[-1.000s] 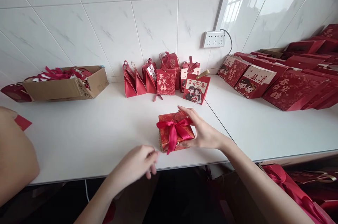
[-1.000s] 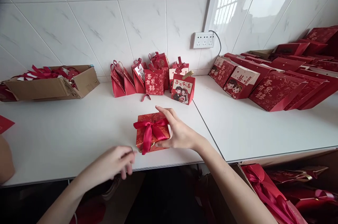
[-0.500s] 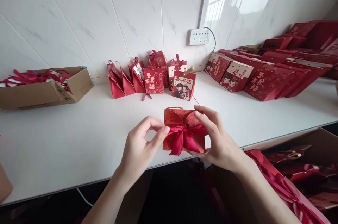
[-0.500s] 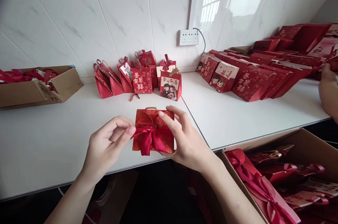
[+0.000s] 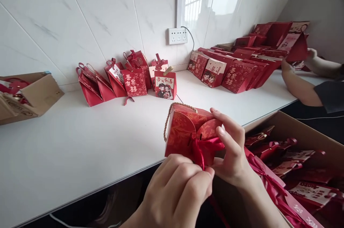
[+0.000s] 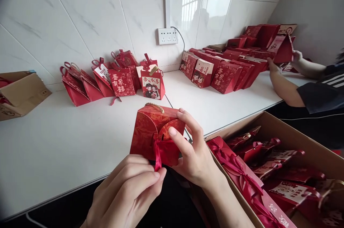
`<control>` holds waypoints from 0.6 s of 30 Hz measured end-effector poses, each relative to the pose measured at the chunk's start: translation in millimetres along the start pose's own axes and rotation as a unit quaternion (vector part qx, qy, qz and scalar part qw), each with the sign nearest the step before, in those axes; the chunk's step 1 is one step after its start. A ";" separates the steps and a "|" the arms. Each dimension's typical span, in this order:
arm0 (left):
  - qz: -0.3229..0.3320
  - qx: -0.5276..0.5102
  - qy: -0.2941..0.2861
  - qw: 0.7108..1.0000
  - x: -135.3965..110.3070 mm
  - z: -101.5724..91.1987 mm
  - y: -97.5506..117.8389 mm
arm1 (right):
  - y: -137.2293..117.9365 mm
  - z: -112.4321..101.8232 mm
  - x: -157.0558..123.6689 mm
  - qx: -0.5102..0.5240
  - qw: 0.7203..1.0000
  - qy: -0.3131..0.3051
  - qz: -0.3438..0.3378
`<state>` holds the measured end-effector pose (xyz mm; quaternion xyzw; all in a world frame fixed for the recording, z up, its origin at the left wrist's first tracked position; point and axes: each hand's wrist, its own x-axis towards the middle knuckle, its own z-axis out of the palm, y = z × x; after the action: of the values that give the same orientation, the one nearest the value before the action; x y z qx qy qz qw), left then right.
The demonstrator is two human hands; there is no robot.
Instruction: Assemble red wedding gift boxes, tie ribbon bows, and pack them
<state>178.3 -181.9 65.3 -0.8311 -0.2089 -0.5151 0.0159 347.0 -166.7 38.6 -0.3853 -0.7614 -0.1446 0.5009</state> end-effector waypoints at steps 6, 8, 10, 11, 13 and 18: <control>0.029 -0.017 0.020 0.999 4.9 10.0 4.5 | 1.7 -18.4 -9.6 -0.017 1.000 0.009 0.019; 0.022 -0.028 0.018 0.999 6.2 13.6 9.4 | 2.1 -24.0 -12.6 -0.027 0.999 0.008 0.029; 0.011 -0.035 0.010 0.999 7.1 16.3 15.5 | 2.6 -28.8 -15.2 -0.033 0.999 0.009 0.033; 0.008 -0.037 0.004 0.999 7.5 17.0 18.0 | 3.0 -31.1 -16.3 -0.036 0.999 0.010 0.034; 0.009 -0.045 -0.012 0.999 9.3 16.9 18.1 | 4.0 -36.2 -19.0 -0.042 0.998 0.006 0.037; -0.154 0.009 -0.001 0.988 22.8 20.7 -26.7 | 10.2 -60.6 -31.6 -0.021 0.990 -0.006 0.137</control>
<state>194.8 -145.1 70.2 -0.7894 -0.3385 -0.5090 -0.0566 400.3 -210.7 37.0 -0.4970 -0.7013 -0.0886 0.5033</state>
